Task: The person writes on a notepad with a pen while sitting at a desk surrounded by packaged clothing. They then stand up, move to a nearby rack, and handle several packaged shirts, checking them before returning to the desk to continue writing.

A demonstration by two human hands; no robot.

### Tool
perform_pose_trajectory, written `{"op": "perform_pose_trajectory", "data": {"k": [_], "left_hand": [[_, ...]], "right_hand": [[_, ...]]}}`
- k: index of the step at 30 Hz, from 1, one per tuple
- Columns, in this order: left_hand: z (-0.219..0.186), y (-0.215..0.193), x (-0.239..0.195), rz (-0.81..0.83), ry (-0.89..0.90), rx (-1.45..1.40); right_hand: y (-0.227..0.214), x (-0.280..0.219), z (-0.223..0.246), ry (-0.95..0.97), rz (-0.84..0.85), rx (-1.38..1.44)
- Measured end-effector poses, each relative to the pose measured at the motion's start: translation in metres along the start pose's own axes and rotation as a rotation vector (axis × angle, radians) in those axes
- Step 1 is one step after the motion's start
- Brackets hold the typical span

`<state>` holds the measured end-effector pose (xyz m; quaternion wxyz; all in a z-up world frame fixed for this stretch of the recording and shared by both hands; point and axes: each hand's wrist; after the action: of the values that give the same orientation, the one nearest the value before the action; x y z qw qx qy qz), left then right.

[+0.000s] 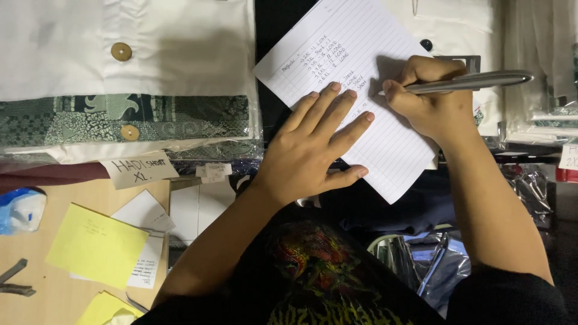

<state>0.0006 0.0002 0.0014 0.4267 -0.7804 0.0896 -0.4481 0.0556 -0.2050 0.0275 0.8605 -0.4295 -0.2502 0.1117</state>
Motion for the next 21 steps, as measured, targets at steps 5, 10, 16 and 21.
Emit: {"op": "perform_pose_trajectory", "data": {"k": [5, 10, 16, 21], "left_hand": [[-0.0001, -0.0009, 0.0000, 0.015, -0.001, 0.011], [0.0011, 0.0009, -0.0005, 0.019, 0.006, 0.022], [0.0018, 0.0003, 0.0000, 0.012, 0.012, 0.025], [0.0016, -0.0010, 0.0004, 0.016, 0.012, 0.022]], "right_hand": [[0.0006, -0.0018, -0.0032, 0.004, -0.002, -0.030], [0.0000, -0.0008, -0.0024, -0.004, -0.004, -0.024], [0.0000, -0.0030, -0.0050, 0.064, -0.038, 0.000], [0.0013, -0.0022, -0.0055, -0.005, -0.018, -0.027]]}}
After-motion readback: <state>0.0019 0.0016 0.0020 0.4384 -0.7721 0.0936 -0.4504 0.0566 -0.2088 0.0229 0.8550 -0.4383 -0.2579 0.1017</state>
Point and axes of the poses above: each hand's wrist, its own x-axis towards the middle knuckle, its own y-axis out of the palm, z = x × y, and after that the axes turned 5 degrees about -x, right-handed
